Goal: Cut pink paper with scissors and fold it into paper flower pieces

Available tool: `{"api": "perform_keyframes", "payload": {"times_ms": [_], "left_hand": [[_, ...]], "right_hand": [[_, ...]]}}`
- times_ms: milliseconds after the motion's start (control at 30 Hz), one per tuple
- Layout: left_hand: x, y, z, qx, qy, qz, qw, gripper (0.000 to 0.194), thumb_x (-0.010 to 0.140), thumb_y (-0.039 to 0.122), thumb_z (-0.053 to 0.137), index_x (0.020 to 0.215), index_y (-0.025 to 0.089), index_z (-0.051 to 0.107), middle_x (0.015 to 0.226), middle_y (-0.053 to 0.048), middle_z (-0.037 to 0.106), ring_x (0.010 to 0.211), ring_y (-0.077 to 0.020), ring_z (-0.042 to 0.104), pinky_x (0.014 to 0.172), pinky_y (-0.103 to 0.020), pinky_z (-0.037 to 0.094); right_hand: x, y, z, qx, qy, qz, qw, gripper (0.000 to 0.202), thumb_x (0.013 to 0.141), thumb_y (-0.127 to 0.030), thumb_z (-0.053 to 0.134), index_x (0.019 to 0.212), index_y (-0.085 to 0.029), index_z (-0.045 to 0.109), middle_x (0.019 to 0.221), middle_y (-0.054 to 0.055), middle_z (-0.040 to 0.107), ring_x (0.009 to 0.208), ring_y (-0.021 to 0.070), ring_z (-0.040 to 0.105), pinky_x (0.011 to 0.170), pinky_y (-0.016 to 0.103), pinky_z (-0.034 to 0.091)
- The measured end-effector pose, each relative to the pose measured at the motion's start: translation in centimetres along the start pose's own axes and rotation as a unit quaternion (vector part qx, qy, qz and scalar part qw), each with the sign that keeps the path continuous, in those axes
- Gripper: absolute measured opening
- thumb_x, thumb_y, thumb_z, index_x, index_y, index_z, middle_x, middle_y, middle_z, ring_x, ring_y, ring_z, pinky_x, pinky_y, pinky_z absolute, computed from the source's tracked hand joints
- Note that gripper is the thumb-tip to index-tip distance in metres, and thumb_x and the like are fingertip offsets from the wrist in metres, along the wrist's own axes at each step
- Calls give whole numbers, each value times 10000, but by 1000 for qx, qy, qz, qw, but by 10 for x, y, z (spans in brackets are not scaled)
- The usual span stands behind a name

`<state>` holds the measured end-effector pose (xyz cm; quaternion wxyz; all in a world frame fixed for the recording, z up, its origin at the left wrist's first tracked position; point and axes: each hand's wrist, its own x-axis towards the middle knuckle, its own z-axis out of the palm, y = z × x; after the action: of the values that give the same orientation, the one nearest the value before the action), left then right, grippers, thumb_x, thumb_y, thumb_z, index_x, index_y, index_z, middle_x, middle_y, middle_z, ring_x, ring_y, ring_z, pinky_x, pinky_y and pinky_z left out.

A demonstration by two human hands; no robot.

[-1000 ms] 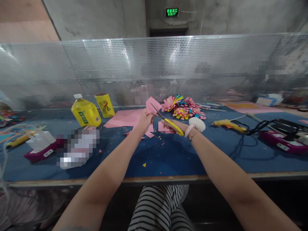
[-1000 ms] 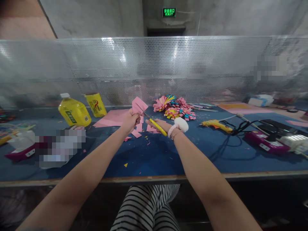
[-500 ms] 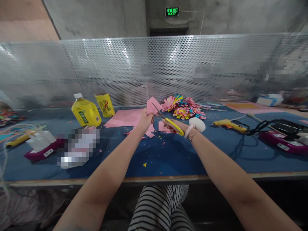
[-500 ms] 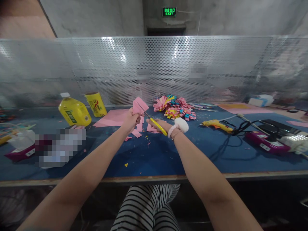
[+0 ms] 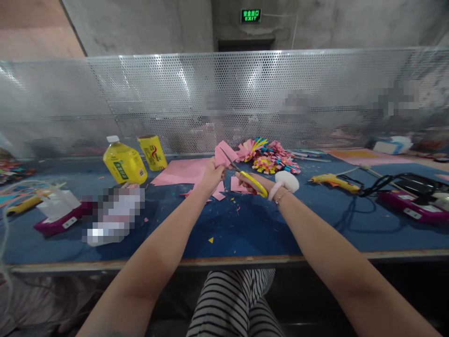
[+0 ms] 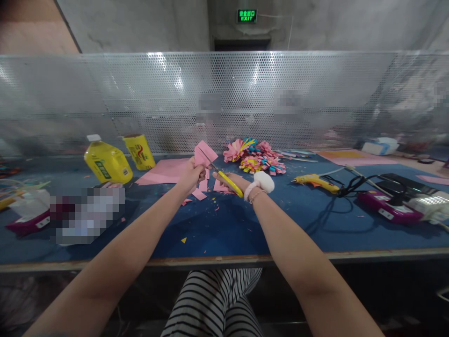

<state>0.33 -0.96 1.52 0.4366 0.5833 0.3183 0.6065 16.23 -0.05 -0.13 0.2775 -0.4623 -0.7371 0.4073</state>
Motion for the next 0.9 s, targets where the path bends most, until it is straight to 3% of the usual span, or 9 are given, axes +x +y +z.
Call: {"api": "perform_keyframes", "payload": {"times_ms": [900], "left_hand": [[0,6,0,-31,5,-21,999,145,693,140,468,760,187,349,674,24,539,385,-3,285,377,-162,174]], "right_hand": [[-10,-16,-1,-45,53,16,997,513,689,-649,427,588,-147,452,381,-42,348,296,38,308,297,176,244]]}}
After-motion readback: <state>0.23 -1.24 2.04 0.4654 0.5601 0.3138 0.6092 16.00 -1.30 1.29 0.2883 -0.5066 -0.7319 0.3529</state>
